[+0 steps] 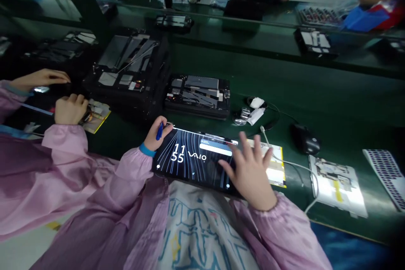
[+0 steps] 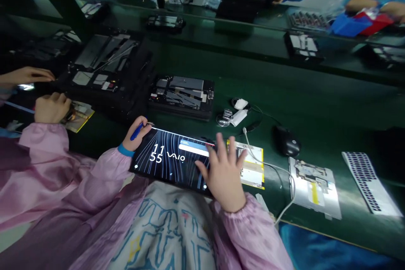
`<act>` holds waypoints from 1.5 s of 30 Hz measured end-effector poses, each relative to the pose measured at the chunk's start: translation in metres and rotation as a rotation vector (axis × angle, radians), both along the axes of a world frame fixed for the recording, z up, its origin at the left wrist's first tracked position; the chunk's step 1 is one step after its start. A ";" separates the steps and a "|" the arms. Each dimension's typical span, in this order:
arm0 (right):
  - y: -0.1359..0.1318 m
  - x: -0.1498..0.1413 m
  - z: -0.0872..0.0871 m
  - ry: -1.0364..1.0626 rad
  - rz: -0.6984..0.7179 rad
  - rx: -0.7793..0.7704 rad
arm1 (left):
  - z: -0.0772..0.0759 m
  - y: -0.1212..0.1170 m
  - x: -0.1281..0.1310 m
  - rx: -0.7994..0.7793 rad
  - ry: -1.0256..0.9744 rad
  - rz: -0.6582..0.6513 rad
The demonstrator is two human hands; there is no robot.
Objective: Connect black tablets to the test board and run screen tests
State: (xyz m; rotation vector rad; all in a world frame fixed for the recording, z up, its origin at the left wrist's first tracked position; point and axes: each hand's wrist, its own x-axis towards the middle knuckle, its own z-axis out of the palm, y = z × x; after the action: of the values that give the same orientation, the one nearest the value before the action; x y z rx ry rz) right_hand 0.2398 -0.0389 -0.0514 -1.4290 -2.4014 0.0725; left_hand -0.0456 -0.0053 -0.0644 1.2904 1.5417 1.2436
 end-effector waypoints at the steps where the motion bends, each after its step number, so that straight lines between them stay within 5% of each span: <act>1: 0.002 0.001 0.000 0.029 -0.022 0.025 | -0.001 -0.001 0.000 0.007 0.004 0.009; 5: -0.009 -0.009 0.004 0.063 0.403 -0.099 | -0.005 -0.002 0.002 0.019 0.002 0.012; 7: -0.016 -0.016 0.004 0.052 0.503 -0.162 | -0.007 -0.002 0.002 0.025 -0.004 0.004; 11: -0.018 -0.024 0.003 0.061 0.426 -0.145 | -0.011 -0.002 0.003 0.031 0.004 0.003; 21: -0.026 -0.062 0.000 -0.006 0.611 -0.188 | -0.014 -0.004 0.005 0.043 -0.062 0.010; 30: 0.054 -0.090 0.020 -0.002 0.376 -0.098 | -0.014 -0.007 0.005 0.078 -0.039 0.085; 35: 0.090 -0.129 0.021 0.042 0.467 -0.197 | -0.020 -0.009 0.003 0.087 -0.055 0.144; 40: 0.098 -0.149 0.024 0.056 0.511 -0.235 | -0.027 -0.006 0.001 0.074 -0.074 0.180; 45: 0.081 -0.135 0.033 0.099 0.584 -0.118 | -0.029 -0.004 0.000 0.059 -0.065 0.196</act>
State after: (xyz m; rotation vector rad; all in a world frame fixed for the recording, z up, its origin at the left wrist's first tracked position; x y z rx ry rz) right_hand 0.1045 0.0421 -0.0182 -0.6996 -2.6804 0.4203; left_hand -0.0457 -0.0097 -0.0932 1.1448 1.6255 1.4492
